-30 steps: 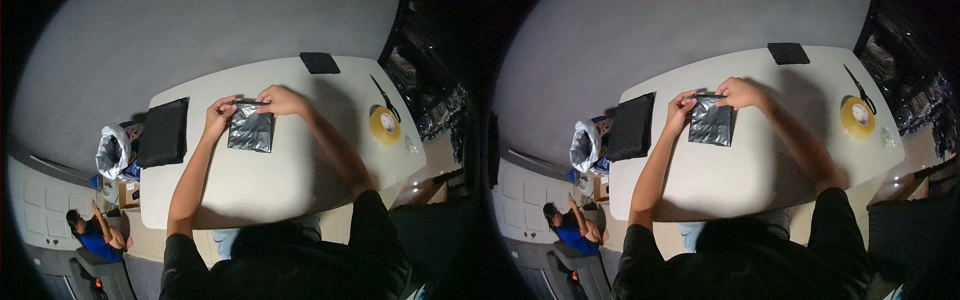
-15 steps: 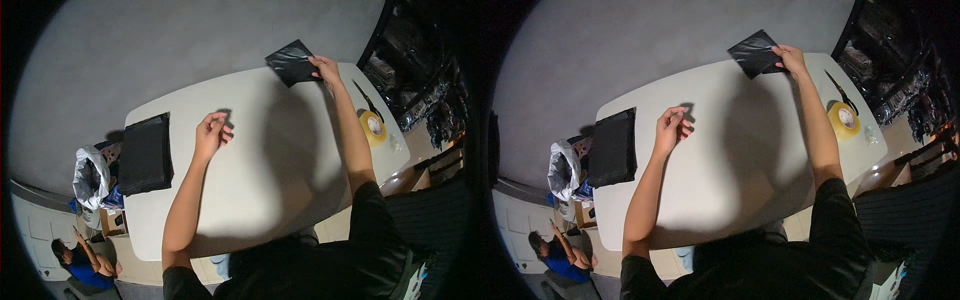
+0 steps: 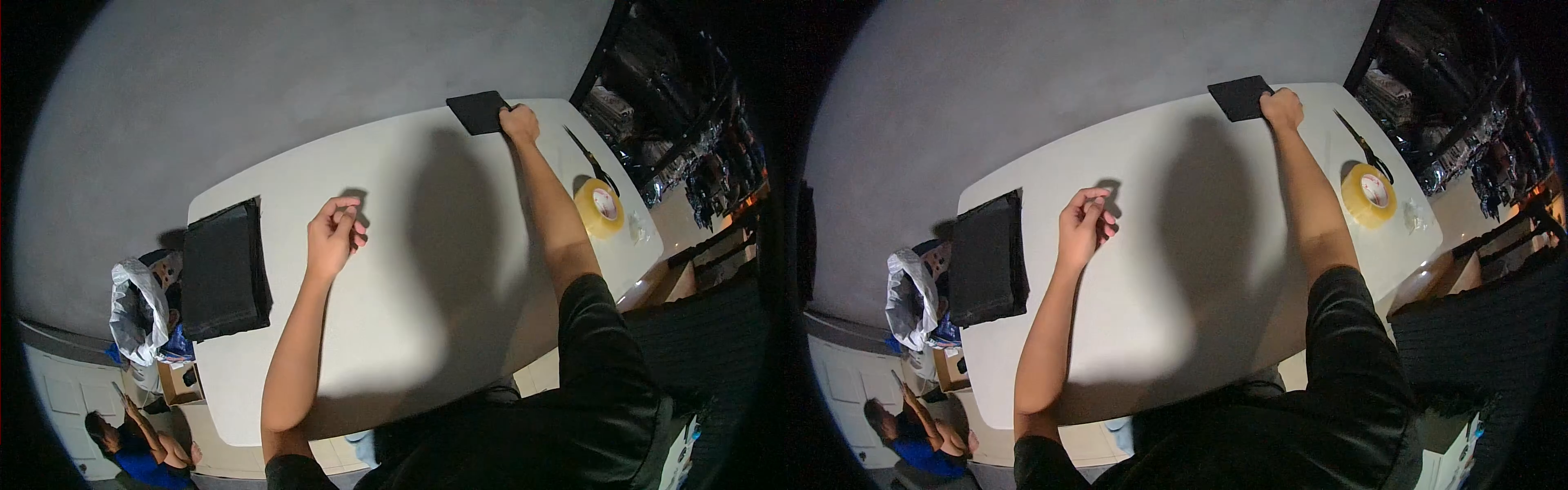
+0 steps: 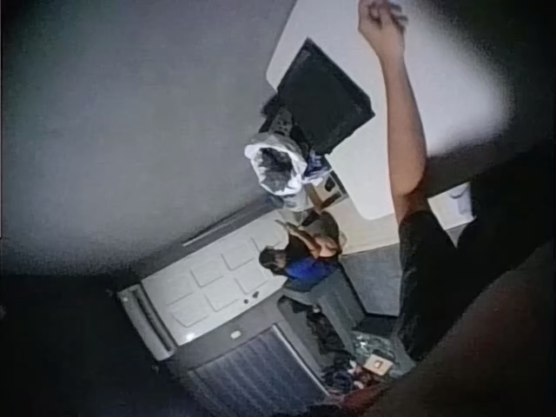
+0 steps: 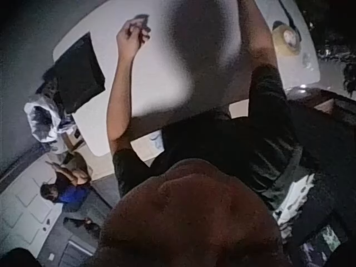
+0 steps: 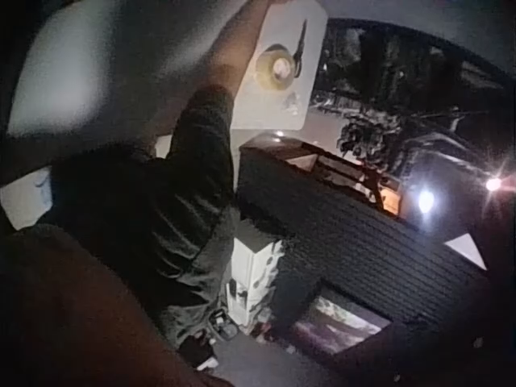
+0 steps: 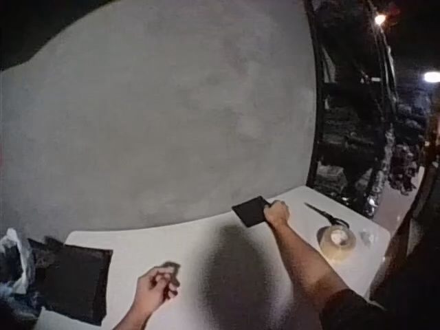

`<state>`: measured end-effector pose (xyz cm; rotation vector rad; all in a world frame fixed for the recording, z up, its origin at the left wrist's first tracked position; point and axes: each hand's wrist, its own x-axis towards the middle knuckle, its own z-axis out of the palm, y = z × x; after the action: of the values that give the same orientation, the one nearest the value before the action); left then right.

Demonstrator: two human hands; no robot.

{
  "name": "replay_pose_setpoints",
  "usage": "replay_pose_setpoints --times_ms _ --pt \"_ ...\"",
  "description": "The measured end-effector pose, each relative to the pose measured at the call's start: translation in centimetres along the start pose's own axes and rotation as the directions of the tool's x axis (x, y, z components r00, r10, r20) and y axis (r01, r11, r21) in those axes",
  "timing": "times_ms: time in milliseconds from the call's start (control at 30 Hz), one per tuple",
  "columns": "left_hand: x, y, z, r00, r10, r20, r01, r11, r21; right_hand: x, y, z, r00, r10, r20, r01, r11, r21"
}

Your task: Packing items into small black poly mailers and sealing them.

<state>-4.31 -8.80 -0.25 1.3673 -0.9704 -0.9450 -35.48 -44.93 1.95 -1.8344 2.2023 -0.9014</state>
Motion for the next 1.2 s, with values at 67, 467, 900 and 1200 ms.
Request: replay_pose_setpoints --times_ms 67,467,900,1200 --pt "0.0 0.1 0.2 1.0 -0.001 0.003 0.001 1.0 -0.003 0.3 0.6 -0.1 1.0 0.024 0.0 -0.024 1.0 0.009" --pt "0.2 -0.1 0.0 0.999 0.025 0.032 -0.027 0.999 0.037 0.6 -2.6 1.2 0.991 -0.125 -0.051 0.115 0.979 -0.167" --pt "0.0 -0.3 0.2 0.998 0.022 0.054 -0.027 0.996 0.082 0.9 -6.0 6.0 0.968 -0.112 0.227 0.183 0.928 -0.325" --pt "0.2 -0.5 0.2 0.999 -0.002 0.048 -0.003 0.995 0.103 1.3 -5.9 6.5 0.967 -0.075 0.244 0.151 0.938 -0.311"
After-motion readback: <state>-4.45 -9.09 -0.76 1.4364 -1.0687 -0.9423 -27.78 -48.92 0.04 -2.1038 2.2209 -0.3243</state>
